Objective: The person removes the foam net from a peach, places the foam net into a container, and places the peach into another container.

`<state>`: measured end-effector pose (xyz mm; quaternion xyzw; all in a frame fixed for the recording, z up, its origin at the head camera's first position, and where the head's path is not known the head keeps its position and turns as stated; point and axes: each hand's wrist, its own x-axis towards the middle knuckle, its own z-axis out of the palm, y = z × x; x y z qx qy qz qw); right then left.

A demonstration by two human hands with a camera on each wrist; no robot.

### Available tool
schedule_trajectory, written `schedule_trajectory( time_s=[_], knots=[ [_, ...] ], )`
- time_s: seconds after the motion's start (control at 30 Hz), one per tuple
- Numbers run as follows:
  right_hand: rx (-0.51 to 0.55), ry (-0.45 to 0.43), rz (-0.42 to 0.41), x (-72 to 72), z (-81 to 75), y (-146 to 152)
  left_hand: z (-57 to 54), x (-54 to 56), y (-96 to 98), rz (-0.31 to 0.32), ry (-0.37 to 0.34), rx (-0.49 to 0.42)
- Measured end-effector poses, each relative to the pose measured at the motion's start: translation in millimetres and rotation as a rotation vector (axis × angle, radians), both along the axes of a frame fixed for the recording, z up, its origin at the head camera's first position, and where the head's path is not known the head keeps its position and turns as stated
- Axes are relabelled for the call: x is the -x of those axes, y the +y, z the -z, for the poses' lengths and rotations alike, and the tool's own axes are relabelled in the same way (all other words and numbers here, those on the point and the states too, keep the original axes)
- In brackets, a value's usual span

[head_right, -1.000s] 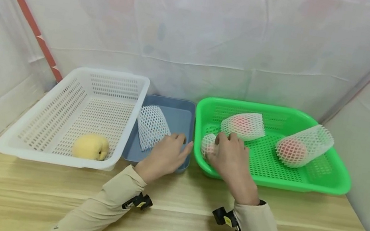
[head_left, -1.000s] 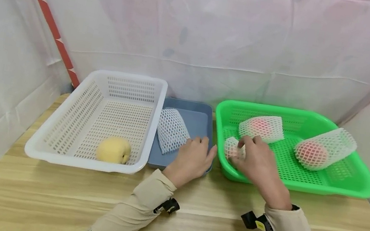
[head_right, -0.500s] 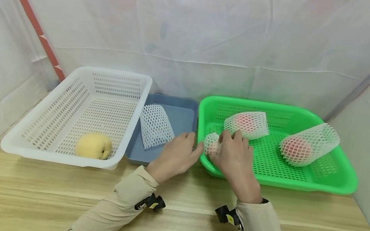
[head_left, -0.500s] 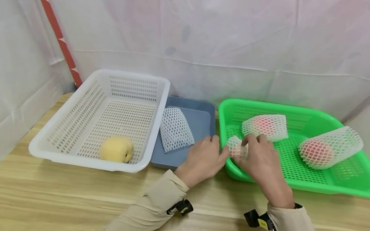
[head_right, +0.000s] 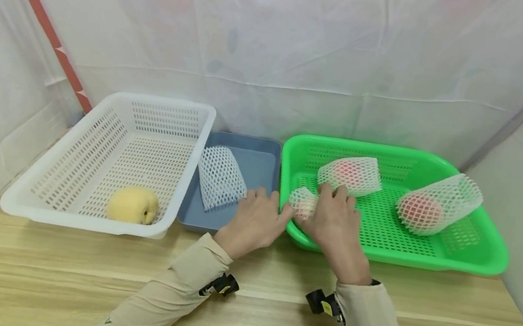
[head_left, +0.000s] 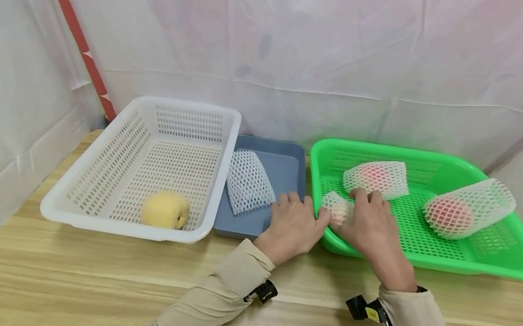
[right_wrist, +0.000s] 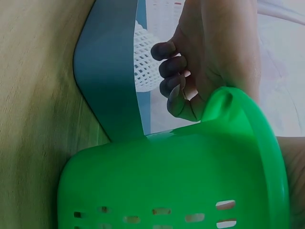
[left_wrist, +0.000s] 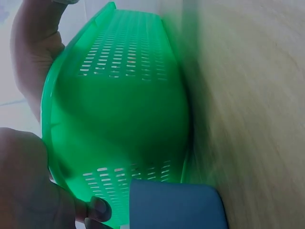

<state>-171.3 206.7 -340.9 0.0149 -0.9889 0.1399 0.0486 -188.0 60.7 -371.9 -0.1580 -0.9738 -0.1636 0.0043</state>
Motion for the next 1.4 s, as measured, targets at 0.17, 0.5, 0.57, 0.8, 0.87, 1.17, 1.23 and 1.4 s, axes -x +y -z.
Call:
schedule_trajectory(
  time_s=[0.17, 0.5, 0.57, 0.8, 0.87, 1.17, 1.23, 1.4],
  knots=[
    [-0.012, -0.052, 0.0, 2.5, -1.2, 0.2, 0.0, -0.7, 0.8, -0.002, 0.021, -0.001],
    [0.044, -0.227, -0.061, 13.8, -1.1, 4.2, -0.5, -1.2, 2.0, -0.014, 0.037, -0.036],
    [0.051, -0.242, -0.065, 14.6, -0.4, 4.6, -0.8, -1.8, 2.6, -0.013, 0.038, -0.035],
    [0.082, -0.271, -0.075, 16.2, 2.6, 7.1, 0.3, -2.9, 4.6, -0.015, 0.056, -0.025],
    [0.091, -0.263, -0.08, 16.4, 3.0, 8.1, 0.7, -3.2, 4.7, -0.015, 0.058, -0.032],
    [0.104, -0.188, -0.053, 13.8, 2.9, 9.6, 1.5, -3.4, 3.7, -0.003, 0.087, -0.041],
    [0.103, -0.165, -0.05, 12.5, 2.9, 9.2, 2.2, -2.6, 3.5, 0.003, 0.091, -0.045],
    [0.103, -0.12, -0.04, 9.7, 2.7, 7.8, 3.1, -1.7, 1.3, 0.014, 0.091, -0.067]
  ],
)
